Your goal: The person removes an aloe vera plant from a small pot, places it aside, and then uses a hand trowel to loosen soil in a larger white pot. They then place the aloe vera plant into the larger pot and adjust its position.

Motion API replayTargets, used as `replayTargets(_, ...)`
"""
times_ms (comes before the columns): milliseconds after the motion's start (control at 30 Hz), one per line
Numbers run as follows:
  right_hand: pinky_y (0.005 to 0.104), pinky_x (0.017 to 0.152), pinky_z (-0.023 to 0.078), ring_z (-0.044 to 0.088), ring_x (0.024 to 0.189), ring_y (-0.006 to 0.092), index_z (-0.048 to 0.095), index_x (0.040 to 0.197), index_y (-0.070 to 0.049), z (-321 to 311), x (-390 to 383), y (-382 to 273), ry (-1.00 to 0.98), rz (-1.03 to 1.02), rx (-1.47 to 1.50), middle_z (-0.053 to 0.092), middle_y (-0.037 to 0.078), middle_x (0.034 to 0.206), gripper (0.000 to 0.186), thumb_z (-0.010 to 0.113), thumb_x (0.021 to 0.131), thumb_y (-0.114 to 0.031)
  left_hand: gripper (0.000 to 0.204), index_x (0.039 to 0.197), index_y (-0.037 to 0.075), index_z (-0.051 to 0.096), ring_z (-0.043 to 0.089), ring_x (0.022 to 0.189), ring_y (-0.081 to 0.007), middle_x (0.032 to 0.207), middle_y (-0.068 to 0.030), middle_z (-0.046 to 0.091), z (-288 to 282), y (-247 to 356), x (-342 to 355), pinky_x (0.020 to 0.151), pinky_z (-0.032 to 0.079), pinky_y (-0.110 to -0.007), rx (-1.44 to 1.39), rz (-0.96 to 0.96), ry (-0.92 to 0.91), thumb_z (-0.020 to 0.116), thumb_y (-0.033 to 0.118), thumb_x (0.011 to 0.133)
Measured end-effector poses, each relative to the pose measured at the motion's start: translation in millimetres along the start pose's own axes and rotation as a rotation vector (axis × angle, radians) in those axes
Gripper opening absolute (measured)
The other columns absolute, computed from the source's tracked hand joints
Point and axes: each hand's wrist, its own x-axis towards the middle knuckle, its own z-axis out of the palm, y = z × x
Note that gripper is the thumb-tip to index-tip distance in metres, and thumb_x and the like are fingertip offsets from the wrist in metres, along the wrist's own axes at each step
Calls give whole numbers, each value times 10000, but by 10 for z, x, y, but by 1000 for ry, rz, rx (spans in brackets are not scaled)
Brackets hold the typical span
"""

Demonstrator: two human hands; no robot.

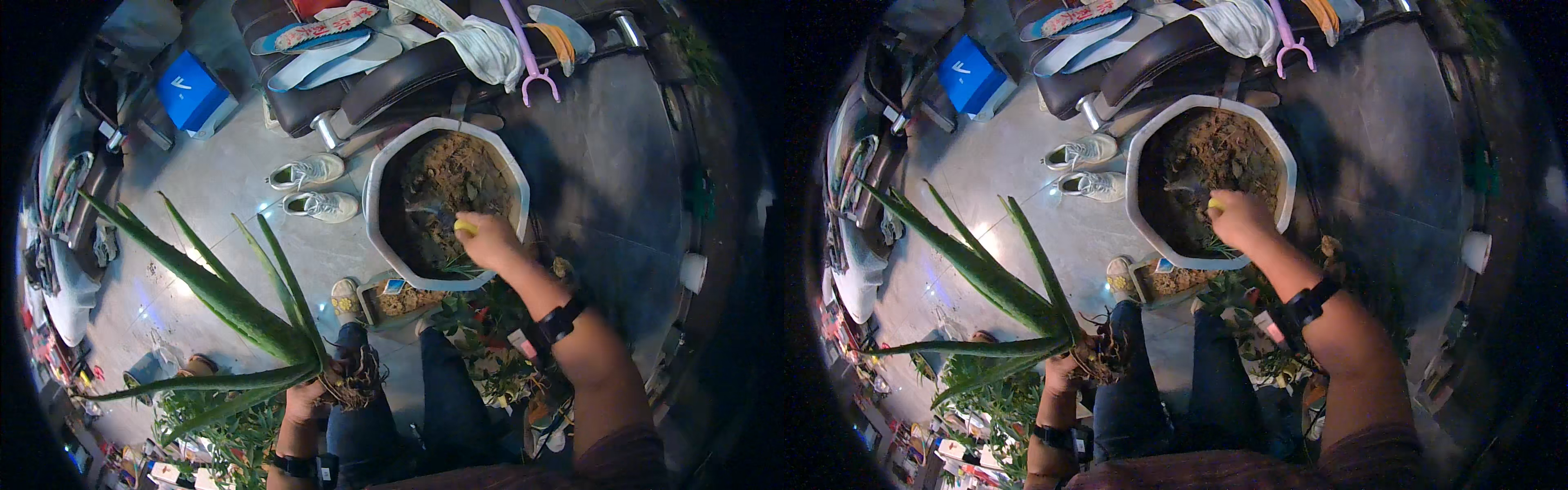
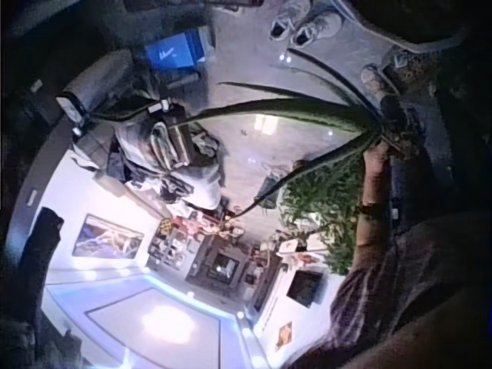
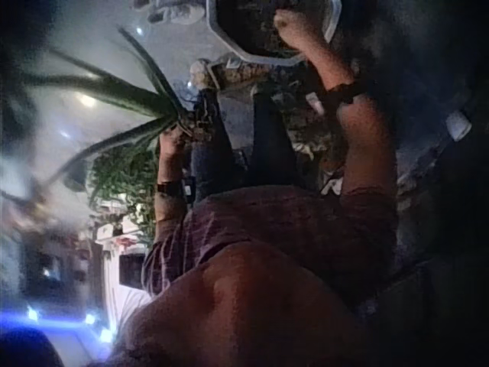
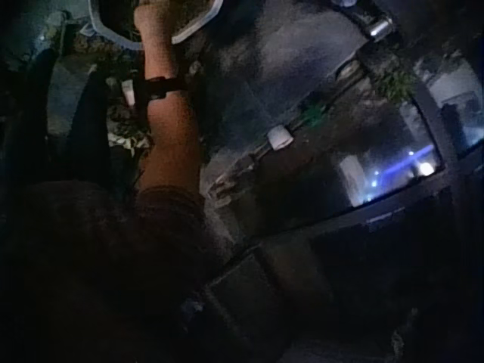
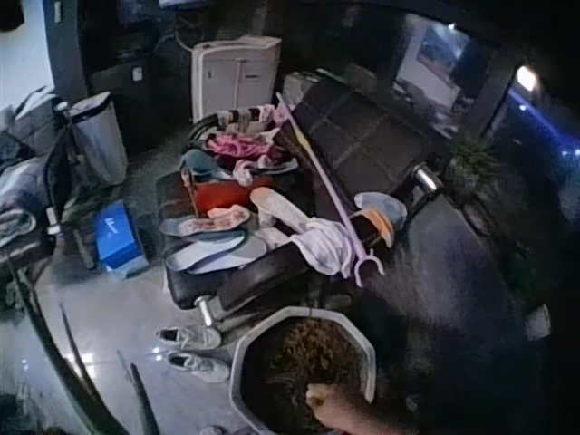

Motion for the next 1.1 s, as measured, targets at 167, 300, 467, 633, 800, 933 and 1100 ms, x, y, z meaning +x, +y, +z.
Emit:
replayTargets(167, 424, 825, 467, 589, 952, 343, 618, 1111, -132, 491, -93, -346, -57, 256, 14, 630, 148, 1027, 343, 519, 808, -259, 260, 933, -6, 577, 598, 895, -246, 912, -101, 607, -143, 185, -10, 826, 484, -397, -83, 8, 47, 692, 47, 707)
replayTargets(300, 420, 820, 472, 588, 960, 343, 617, 1115, -123, 731, 112, -463, -24, 423, 12, 631, 147, 1031, 353, 496, 810, -254, 261, 942, -8, 566, 595, 859, -231, 892, -90, 593, -313, 294, 5, 811, 480, -384, -77, 17, 84, 653, 4, 697)
replayTargets(467, 458, 766, 488, 610, 897, 356, 628, 1016, -98, 860, 104, -602, -40, 508, 4, 633, 184, 980, 280, 490, 818, -240, 263, 972, -13, 552, 595, 878, -253, 910, -104, 595, -485, 282, 19, 807, 484, -394, -200, 56, 11, 656, 31, 735)
replayTargets(633, 447, 769, 486, 607, 875, 354, 605, 1141, -151, 1347, -90, -615, 164, 533, 63, 650, 155, 923, 341, 506, 845, -290, 301, 962, -7, 554, 593, 865, -242, 894, -88, 588, -592, 200, -44, 840, 478, -392, -124, 100, 140, 680, 14, 689)
replayTargets(800, 428, 775, 482, 596, 878, 373, 630, 1075, -104, 1504, -55, -362, 377, 449, 281, 647, 168, 937, 301, 525, 845, -266, 274, 930, 13, 555, 574, 850, -221, 864, -71, 571, -538, 133, -304, 825, 472, -389, -3, 150, 75, 691, 52, 695)
replayTargets(933, 322, 423, 433, 577, 551, 222, 569, 807, -48, 1098, 213, 2, 198, 831, 1196, 595, 142, 695, 173, 557, 831, -219, 178, 849, 34, 551, 556, 795, -191, 830, -56, 550, -360, 32, -447, 813, 468, -385, 85, 87, 121, 662, 69, 715)
replayTargets(1100, 256, 382, 358, 515, 499, 164, 554, 909, -57, 705, -72, 330, 26, 761, 1552, 561, 107, 673, 211, 541, 871, -264, 191, 872, 22, 576, 568, 822, -202, 858, -64, 574, -232, -47, -526, 812, 468, -381, 20, 43, 95, 659, 54, 703)
